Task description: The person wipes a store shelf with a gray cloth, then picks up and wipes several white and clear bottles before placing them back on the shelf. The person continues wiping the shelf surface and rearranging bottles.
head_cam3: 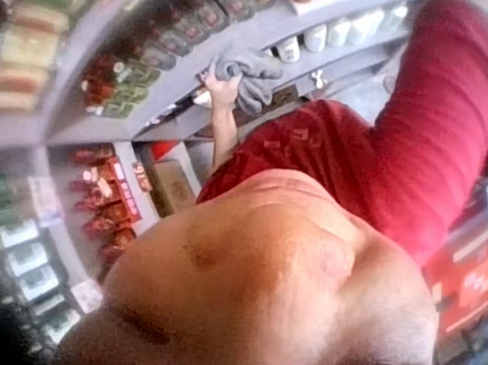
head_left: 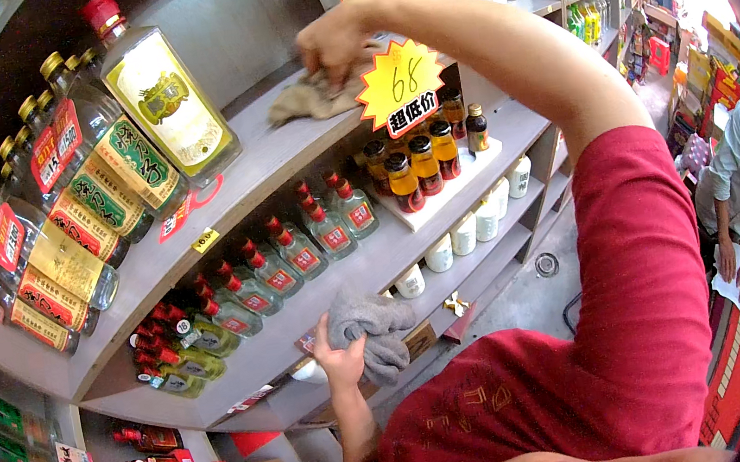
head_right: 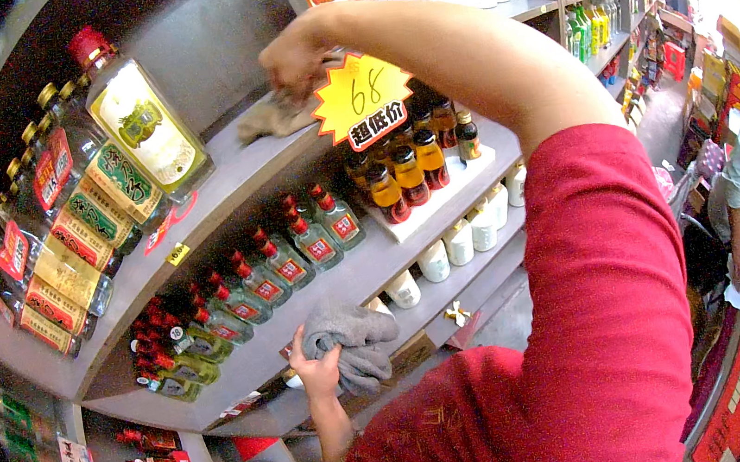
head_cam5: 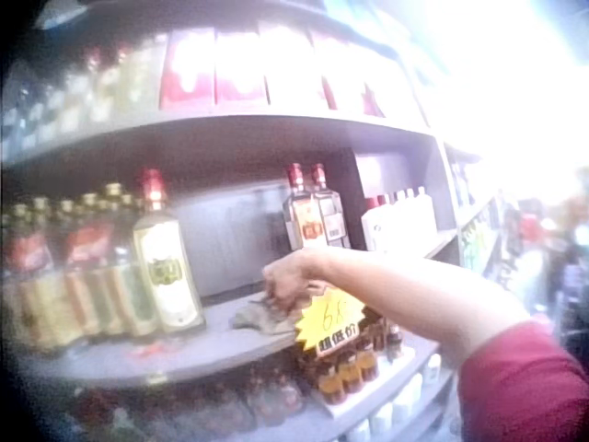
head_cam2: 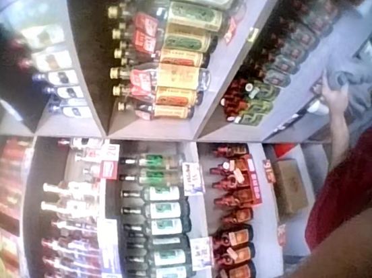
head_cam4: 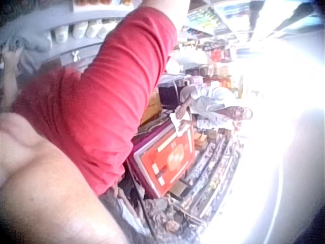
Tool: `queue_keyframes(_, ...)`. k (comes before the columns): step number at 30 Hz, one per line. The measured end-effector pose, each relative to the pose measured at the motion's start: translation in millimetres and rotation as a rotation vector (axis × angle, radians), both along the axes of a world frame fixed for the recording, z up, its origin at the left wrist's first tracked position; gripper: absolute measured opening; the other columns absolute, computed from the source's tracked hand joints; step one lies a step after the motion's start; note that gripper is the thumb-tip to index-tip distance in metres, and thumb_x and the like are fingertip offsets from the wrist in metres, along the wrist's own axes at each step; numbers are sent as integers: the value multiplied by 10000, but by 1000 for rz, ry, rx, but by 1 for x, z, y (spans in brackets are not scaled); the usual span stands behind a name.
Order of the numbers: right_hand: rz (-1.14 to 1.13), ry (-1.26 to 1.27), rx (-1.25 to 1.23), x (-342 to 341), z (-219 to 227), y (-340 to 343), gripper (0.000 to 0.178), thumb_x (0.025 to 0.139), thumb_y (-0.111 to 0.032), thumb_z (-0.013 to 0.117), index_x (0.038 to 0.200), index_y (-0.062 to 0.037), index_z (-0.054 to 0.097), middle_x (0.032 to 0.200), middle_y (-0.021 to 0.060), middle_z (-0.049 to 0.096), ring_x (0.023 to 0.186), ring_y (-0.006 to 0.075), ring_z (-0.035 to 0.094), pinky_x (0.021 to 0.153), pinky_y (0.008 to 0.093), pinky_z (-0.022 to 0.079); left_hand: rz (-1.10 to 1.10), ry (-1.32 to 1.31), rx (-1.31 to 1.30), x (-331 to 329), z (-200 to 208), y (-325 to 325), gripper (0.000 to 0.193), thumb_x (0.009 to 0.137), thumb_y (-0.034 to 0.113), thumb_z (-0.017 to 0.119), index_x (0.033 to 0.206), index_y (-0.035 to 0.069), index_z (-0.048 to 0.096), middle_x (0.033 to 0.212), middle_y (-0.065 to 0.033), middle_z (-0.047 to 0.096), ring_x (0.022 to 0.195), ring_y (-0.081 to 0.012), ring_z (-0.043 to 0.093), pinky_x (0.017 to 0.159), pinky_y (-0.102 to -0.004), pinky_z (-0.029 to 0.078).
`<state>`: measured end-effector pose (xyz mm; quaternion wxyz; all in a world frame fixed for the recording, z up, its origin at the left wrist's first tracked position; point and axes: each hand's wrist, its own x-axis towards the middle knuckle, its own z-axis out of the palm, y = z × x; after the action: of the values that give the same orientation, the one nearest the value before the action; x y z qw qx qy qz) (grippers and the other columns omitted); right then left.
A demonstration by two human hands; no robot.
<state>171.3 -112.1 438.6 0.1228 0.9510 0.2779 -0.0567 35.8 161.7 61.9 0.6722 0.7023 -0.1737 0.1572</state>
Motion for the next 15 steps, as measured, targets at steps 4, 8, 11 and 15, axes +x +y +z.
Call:
queue_keyframes(4, -169, -70, 201, -13, -4, -76, 404, 663, 1, 551, 1059, 27, 630, 721, 126, 641, 637, 159, 601, 522, 287, 480, -3, -56, 11, -4, 9, -5, 572, 601, -41, 682, 1134, -108, 486, 1045, -154, 585, 966, -213, 569, 877, -337, 440)
queue_keyframes(8, -234, -31, 372, -34, -9, -109, 378, 668, -30, 572, 1032, 66, 618, 710, 82, 627, 599, 146, 548, 537, 279, 464, -15, -2, -20, -6, 8, -8, 561, 608, -57, 674, 1135, -102, 487, 1046, -148, 587, 958, -208, 574, 869, -335, 447)
queue_keyframes(11, -320, -128, 365, -49, -16, -125, 353, 665, -72, 594, 992, 52, 637, 717, 99, 629, 596, 152, 542, 548, 290, 459, -39, -7, -23, -7, 17, -19, 554, 611, -67, 669, 1135, -95, 490, 1048, -145, 587, 953, -207, 576, 864, -334, 451)
queue_keyframes(15, -362, -305, 409, -79, -30, -158, 338, 633, -106, 603, 934, 45, 629, 743, 142, 634, 650, 237, 591, 635, 330, 486, -51, -63, 95, -4, 21, -35, 555, 609, -66, 675, 1134, -87, 494, 1043, -148, 589, 957, -205, 575, 871, -330, 446)
